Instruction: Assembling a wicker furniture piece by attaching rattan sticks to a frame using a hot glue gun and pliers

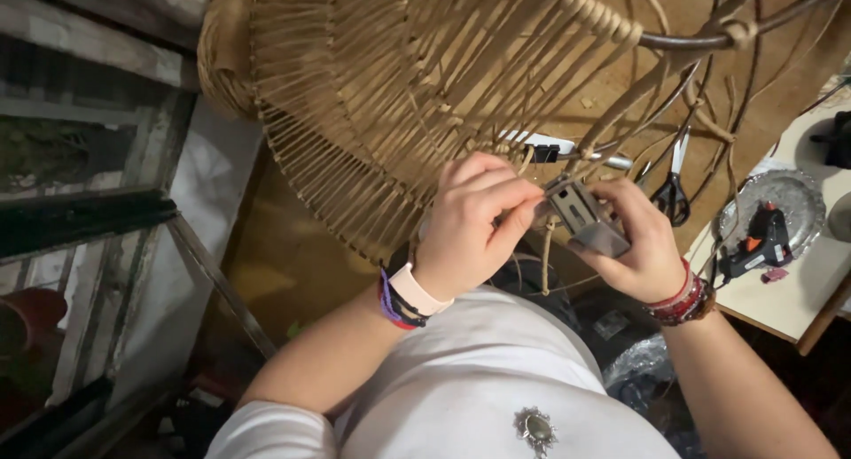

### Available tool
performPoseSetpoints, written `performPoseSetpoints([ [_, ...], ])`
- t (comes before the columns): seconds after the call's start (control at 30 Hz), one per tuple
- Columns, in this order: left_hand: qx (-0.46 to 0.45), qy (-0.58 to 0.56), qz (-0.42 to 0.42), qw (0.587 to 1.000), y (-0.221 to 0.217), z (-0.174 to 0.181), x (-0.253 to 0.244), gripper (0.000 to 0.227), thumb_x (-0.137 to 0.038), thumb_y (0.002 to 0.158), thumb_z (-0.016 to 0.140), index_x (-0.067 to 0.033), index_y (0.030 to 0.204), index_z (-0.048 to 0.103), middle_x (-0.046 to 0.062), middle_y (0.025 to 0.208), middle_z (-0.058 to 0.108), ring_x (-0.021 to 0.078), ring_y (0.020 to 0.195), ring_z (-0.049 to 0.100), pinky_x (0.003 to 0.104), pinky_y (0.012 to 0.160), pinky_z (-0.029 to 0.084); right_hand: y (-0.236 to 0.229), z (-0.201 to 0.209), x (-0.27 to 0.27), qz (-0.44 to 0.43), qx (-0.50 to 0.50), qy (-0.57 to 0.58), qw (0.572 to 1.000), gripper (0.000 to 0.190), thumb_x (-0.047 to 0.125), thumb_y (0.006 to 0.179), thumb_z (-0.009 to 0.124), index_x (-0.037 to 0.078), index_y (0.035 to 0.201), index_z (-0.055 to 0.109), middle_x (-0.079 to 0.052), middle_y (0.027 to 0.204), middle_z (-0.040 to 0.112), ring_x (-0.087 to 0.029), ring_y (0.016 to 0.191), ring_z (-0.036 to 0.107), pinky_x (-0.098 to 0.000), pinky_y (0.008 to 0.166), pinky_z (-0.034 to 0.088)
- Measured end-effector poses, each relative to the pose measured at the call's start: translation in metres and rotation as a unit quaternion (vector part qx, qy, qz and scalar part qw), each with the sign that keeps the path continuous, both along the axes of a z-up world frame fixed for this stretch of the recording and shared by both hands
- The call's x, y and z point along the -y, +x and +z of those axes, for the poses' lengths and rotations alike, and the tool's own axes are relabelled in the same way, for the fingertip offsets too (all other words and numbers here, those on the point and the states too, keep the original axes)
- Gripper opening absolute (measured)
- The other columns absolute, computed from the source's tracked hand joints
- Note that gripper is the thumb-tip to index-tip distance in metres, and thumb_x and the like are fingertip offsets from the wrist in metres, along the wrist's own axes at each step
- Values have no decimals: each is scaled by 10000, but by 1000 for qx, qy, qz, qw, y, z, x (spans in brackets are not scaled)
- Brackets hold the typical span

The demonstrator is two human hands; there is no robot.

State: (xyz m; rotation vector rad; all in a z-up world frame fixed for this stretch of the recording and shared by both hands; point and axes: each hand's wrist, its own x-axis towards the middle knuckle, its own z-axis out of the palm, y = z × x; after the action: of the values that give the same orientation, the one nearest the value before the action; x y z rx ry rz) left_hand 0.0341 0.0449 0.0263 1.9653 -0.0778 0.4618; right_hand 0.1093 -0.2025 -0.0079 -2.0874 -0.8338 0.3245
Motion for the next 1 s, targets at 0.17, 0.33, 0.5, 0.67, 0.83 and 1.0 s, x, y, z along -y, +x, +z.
performPoseSetpoints([
  [0.17,-25,-26,-17,999,-2,5,-2,164,-249,1013,605,-146,909,679,10,780,647,252,957,655,368,888,424,-8,-16,18,-15,-12,13,1000,571,238,752,844,-24,1215,636,-176,1019,638,-356,872,648,-437,811,513],
  [0.33,-72,-110,-20,991,-2,19,3,168,-249,959,704,-102,1040,717,32,796,712,239,937,698,349,897,468,-29,-40,45,-87,-21,14,996,553,188,748,868,-4,1224,663,-172,1011,658,-353,920,675,-433,844,510],
  [0.5,-117,-286,-49,950,-1,11,18,216,-194,933,757,-65,1106,742,50,898,771,113,945,673,328,917,529,-54,-49,66,-216,-97,58,970,268,43,849,795,15,1090,681,-127,922,719,-232,895,686,-374,859,515],
  [0.67,-116,-261,-53,957,1,5,27,195,-151,892,798,-51,1056,767,86,885,774,165,909,725,333,879,563,-78,-108,114,-313,-134,39,940,305,31,891,739,-17,1166,617,-192,986,692,-274,949,634,-446,866,516],
  [0.83,-141,-322,-43,935,-2,-5,38,131,-93,928,746,5,1016,752,140,918,791,169,887,737,341,866,589,-79,-162,134,-452,-203,-30,868,589,217,863,832,-24,1321,551,-256,1120,647,-352,1012,610,-484,895,498],
  [1.0,-184,-367,-36,911,-4,-14,42,144,-118,945,729,5,1019,717,137,999,784,178,901,746,329,858,594,-50,-161,109,-436,-135,-259,851,736,304,809,856,-28,1363,504,-276,1172,597,-480,1063,669,-575,916,559],
])
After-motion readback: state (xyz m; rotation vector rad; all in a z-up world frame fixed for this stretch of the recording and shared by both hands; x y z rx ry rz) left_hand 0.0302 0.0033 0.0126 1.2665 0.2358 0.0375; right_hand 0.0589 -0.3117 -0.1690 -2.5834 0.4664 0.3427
